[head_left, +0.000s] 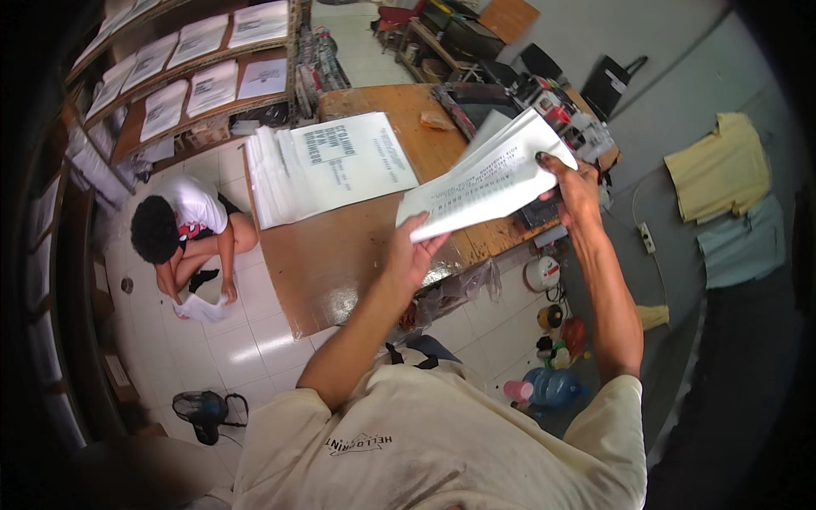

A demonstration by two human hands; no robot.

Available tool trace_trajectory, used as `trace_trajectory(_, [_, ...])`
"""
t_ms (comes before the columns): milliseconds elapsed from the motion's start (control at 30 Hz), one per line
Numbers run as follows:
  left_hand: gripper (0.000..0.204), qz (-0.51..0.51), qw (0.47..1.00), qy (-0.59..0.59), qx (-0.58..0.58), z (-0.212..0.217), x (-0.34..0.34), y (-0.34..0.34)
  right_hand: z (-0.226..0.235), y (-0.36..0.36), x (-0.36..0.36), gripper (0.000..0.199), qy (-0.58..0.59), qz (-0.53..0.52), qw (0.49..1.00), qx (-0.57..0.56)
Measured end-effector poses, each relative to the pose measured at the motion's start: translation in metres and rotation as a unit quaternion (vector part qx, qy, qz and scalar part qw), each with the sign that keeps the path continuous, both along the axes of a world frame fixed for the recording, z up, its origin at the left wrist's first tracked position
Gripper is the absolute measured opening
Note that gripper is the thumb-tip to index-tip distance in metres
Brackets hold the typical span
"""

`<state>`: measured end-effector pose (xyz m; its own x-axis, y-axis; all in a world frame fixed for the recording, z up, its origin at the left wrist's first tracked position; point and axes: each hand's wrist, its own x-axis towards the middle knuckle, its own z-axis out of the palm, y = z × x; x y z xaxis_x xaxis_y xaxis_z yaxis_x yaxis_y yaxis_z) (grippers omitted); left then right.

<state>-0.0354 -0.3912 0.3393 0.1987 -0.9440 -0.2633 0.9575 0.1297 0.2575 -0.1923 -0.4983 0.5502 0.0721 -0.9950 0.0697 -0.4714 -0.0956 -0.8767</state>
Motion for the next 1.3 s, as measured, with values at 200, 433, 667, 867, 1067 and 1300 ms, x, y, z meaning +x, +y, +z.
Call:
trace_trajectory(200, [0.028, -0.114, 0.987, -0.114, -0.016, 0.006, 0.036, -0.127, -0.033, -0.069, -0.047, 0.029, -0.138, -0.083, 0.987, 0.029])
trace_trajectory(433, [0.043, -0.149, 0.943, -0.293, -0.050, 0.043, 0.037, -0.144, -0.076, 0.000, -0.083, 0.030, -0.283, -0.134, 0.946, -0.077])
trace_trajectory(667, [0.044, -0.174, 0.887, -0.399, 0.153, -0.048, 0.078, -0.056, -0.274, 0.128, -0.033, 0.035, -0.420, -0.219, 0.866, 0.162])
trace_trajectory(867, [0.042, -0.093, 0.844, -0.444, 0.285, -0.146, 0.108, -0.009, -0.339, 0.167, -0.007, 0.039, -0.415, -0.176, 0.809, 0.377])
trace_trajectory(1067, [0.055, -0.016, 0.892, -0.282, 0.352, -0.152, 0.037, 0.030, -0.336, 0.180, -0.016, 0.042, -0.350, 0.009, 0.795, 0.496])
trace_trajectory(1300, [0.073, 0.098, 0.786, -0.496, 0.356, -0.174, -0.003, 0.029, -0.267, 0.075, -0.101, 0.051, 0.085, 0.450, 0.821, 0.342])
